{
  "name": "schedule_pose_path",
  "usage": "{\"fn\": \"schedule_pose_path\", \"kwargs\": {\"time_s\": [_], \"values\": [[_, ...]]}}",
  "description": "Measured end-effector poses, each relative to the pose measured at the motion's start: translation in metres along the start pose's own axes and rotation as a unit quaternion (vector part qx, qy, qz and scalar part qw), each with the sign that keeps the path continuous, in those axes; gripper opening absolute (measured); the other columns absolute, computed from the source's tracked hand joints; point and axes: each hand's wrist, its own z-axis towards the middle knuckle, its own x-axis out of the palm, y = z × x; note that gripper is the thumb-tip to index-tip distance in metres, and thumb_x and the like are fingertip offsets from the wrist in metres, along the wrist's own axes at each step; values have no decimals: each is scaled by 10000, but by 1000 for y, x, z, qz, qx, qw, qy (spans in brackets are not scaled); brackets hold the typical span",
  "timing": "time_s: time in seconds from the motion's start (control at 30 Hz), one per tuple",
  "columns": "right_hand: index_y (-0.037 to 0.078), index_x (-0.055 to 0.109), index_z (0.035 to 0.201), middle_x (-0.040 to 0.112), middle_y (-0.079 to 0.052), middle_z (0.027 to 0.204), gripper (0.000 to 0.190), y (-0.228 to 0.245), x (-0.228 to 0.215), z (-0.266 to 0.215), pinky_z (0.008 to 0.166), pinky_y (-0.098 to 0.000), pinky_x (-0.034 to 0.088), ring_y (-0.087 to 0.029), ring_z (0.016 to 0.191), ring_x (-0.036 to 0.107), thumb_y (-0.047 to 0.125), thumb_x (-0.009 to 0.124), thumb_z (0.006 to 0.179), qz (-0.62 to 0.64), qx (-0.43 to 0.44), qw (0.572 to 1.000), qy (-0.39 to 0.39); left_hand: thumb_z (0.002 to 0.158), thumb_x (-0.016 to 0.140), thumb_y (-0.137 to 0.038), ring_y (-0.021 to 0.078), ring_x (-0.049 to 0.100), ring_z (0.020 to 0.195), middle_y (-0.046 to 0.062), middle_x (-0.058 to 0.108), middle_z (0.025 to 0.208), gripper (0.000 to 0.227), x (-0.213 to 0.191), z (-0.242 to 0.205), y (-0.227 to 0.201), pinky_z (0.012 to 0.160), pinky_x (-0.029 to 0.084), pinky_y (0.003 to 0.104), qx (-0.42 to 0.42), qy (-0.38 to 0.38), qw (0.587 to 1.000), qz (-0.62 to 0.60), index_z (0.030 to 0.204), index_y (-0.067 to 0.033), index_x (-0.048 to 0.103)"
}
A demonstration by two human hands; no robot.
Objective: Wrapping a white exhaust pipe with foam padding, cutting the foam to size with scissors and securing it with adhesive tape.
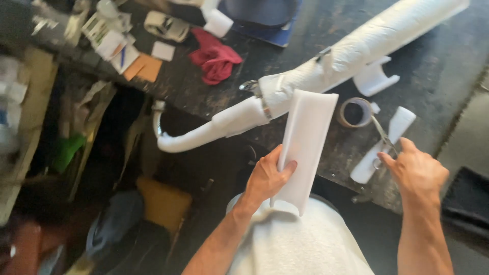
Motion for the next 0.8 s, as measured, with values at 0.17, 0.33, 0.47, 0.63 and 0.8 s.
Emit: {"fn": "schedule_pose_path", "kwargs": {"time_s": [0.17,0.33,0.47,0.63,0.8], "values": [[192,749,1472,851,-124,1282,493,39,-6,-52,944,-449,600,-360,1111,815,483,653,1086,327,-255,904,-103,1066,507,-569,546,767,1013,198,840,1045,511,-8,-17,39,803,553,584,78,-144,985,55,1328,-151,641],[29,557,1677,812,-238,1368,955,137,5,-92,1003,-456,675,-319,1112,804,274,823,793,510,-489,694,138,1038,480,-706,275,723,747,73,770,884,689,-37,-53,43,707,526,423,82,-212,973,-37,1230,-101,746],[59,790,1425,876,-229,1220,553,227,-3,-138,929,-604,681,-387,1123,844,296,879,933,415,-526,724,167,1017,830,-388,444,836,1005,190,823,1008,377,-78,-63,77,768,688,554,137,-314,936,-80,1272,-111,813],[-64,693,1391,777,-319,1148,458,370,-25,-161,851,-670,642,-547,1126,778,312,717,1130,309,-615,724,52,886,1002,-392,101,734,928,71,868,912,358,-169,-37,188,800,669,376,61,-359,898,-246,1151,-168,914],[-29,628,1487,781,-320,1281,412,531,-17,-178,949,-640,653,-498,1220,780,247,665,1184,398,-587,695,117,957,975,-432,134,807,921,141,891,1037,438,-283,-6,242,829,662,350,48,-373,889,-260,1253,-121,886]]}}
